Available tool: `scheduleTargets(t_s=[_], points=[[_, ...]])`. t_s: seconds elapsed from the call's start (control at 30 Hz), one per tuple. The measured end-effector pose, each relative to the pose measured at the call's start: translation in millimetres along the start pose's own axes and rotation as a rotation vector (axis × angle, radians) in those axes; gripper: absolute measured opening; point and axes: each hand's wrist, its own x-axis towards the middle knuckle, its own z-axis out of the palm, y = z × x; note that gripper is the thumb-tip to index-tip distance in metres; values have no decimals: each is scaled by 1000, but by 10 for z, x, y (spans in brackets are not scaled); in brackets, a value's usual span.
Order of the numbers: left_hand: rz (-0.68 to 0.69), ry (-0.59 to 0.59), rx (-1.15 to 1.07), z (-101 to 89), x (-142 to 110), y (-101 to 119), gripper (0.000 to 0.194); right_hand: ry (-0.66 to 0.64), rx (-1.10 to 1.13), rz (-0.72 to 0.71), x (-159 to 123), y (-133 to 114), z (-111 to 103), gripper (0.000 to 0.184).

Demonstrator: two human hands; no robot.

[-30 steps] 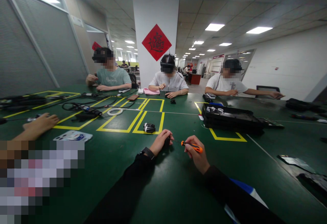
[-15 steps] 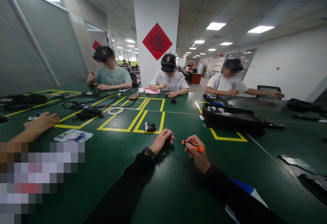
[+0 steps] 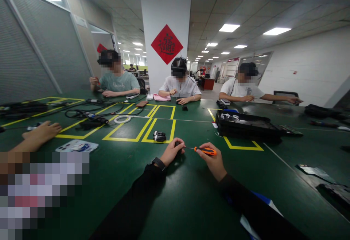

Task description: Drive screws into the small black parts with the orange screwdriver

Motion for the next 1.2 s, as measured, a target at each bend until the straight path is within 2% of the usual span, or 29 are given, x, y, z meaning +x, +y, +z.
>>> scheduleTargets(t_s=[0.13, 0.23, 0.3, 0.4, 0.5, 0.6, 0.7, 0.9, 1.07, 1.2], points=[[22, 84, 26, -14, 1, -13, 30, -203, 82, 218, 53, 117, -117, 31], [41, 97, 46, -23, 10, -40, 29, -237, 69, 272, 84, 205, -175, 34], [46, 92, 66, -17, 11, -49, 27, -241, -61, 223, 102, 230, -195, 31], [44, 52, 109, 2, 1, -35, 24, -264, -338, 49, 120, 223, -212, 21], [40, 4, 129, 16, -12, 3, 23, -280, -477, -33, 121, 199, -220, 20], [27, -3, 97, 17, -13, 40, 24, -284, -487, -46, 108, 170, -220, 23], [-12, 15, 30, 17, -8, 65, 27, -273, -475, -93, 94, 131, -209, 16], [-13, 31, -6, 46, -14, 97, 31, -183, -453, -163, 90, 97, -185, 12], [-35, 26, -10, 49, -12, 108, 34, -282, -549, -92, 66, 135, -179, 19], [-19, 23, -17, 37, -9, 105, 33, -286, -592, -97, 71, 108, -179, 23]])
